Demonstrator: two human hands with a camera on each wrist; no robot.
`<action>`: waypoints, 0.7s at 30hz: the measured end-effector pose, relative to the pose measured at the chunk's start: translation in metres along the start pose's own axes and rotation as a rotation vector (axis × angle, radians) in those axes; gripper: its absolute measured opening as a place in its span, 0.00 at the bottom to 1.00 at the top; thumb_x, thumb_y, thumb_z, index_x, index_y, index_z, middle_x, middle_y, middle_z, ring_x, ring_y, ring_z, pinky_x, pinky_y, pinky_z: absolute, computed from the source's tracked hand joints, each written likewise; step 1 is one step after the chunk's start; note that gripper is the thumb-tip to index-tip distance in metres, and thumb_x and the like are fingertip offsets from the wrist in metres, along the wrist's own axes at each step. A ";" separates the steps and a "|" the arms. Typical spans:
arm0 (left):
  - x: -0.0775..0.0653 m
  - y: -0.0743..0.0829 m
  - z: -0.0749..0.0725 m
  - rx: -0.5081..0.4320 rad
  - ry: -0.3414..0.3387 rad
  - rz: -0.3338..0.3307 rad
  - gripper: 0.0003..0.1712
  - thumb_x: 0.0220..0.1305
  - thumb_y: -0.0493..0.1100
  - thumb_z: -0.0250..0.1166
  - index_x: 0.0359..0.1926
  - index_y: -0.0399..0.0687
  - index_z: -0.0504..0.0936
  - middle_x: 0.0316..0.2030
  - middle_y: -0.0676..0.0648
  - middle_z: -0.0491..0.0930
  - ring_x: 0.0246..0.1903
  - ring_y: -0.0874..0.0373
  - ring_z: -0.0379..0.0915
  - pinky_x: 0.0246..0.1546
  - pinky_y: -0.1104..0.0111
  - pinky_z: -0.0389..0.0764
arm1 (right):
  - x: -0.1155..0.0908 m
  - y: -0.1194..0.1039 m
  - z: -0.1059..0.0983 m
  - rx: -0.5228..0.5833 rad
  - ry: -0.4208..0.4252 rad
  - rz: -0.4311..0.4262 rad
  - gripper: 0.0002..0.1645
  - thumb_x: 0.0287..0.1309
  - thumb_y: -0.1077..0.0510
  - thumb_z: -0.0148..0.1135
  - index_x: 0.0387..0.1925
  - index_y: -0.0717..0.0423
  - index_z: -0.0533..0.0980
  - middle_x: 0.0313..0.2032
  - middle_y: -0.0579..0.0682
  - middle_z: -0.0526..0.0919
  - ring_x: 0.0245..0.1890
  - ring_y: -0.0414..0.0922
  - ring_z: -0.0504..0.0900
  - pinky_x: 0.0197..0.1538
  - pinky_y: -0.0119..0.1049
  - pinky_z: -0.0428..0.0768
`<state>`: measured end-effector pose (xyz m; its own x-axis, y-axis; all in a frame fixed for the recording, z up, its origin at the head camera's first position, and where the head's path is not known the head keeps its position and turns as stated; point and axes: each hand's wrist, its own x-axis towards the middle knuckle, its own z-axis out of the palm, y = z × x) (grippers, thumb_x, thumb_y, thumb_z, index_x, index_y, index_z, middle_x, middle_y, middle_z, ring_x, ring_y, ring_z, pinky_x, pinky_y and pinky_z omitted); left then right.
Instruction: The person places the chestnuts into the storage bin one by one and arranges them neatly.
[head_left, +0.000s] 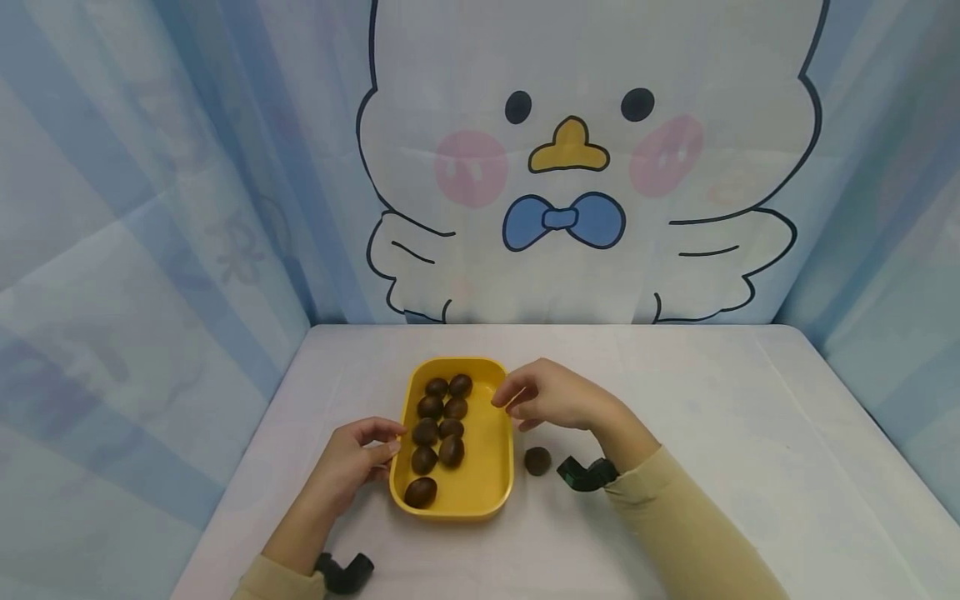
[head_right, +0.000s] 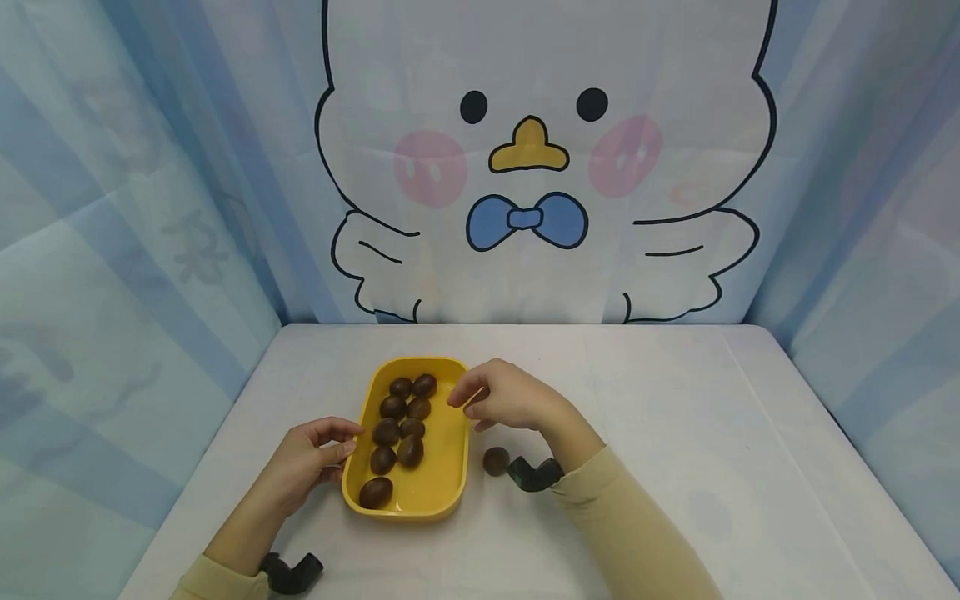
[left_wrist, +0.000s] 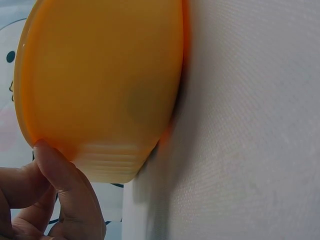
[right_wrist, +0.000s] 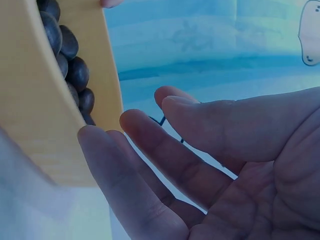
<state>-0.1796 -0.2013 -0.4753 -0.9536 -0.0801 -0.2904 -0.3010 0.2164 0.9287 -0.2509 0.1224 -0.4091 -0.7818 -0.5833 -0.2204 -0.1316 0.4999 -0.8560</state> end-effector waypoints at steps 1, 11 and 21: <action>0.000 0.000 0.000 0.000 0.001 0.000 0.13 0.71 0.30 0.65 0.54 0.39 0.88 0.43 0.44 0.80 0.32 0.55 0.78 0.30 0.69 0.86 | -0.001 0.002 -0.001 0.001 0.002 0.002 0.15 0.70 0.68 0.63 0.53 0.55 0.87 0.58 0.61 0.87 0.54 0.54 0.88 0.49 0.42 0.92; 0.000 0.000 0.001 0.002 -0.001 0.001 0.13 0.72 0.31 0.66 0.54 0.39 0.88 0.43 0.44 0.80 0.32 0.55 0.78 0.30 0.68 0.86 | -0.012 0.022 -0.007 0.015 0.016 0.025 0.14 0.70 0.66 0.64 0.54 0.59 0.86 0.56 0.60 0.88 0.54 0.60 0.86 0.50 0.43 0.92; 0.001 -0.001 0.001 0.001 -0.001 0.004 0.13 0.71 0.31 0.66 0.54 0.39 0.88 0.43 0.44 0.81 0.32 0.55 0.78 0.30 0.67 0.87 | -0.019 0.043 -0.007 0.035 0.015 0.068 0.16 0.66 0.68 0.65 0.54 0.62 0.86 0.54 0.60 0.88 0.48 0.49 0.87 0.51 0.44 0.92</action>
<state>-0.1800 -0.2005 -0.4772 -0.9547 -0.0780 -0.2871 -0.2973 0.2174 0.9297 -0.2464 0.1595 -0.4387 -0.7970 -0.5394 -0.2716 -0.0568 0.5147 -0.8555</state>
